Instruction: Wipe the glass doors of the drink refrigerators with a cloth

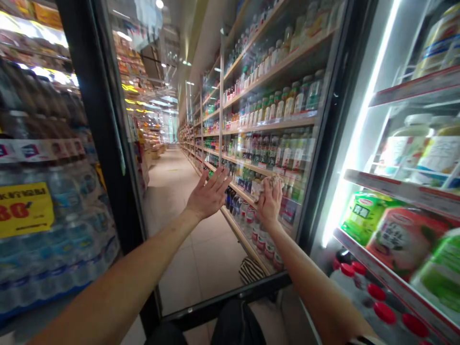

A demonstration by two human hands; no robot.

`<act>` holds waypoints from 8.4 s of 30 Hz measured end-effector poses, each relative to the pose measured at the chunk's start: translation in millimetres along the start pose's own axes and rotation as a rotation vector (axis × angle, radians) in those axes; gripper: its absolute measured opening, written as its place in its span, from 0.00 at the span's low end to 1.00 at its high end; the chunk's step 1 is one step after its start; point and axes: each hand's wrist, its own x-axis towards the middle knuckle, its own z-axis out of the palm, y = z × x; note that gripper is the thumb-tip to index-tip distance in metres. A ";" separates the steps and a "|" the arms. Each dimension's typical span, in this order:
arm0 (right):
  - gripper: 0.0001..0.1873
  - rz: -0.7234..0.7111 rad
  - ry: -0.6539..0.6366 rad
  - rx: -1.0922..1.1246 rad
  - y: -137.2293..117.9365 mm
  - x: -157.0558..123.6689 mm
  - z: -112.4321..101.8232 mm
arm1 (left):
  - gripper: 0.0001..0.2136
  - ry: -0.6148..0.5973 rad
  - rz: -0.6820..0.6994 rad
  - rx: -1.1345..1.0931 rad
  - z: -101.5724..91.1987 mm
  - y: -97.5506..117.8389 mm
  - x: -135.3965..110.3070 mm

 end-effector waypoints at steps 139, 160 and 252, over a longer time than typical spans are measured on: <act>0.22 -0.774 -0.140 0.150 -119.9 117.5 30.1 | 0.22 0.075 -0.320 0.106 -54.5 -49.3 -99.4; 0.18 -1.282 -0.193 0.276 -206.0 111.5 36.9 | 0.20 0.184 -0.364 0.136 -111.9 -104.9 -135.5; 0.32 -0.406 -0.145 0.011 13.9 27.1 -3.2 | 0.25 0.025 -0.247 0.103 -16.1 -1.9 -34.3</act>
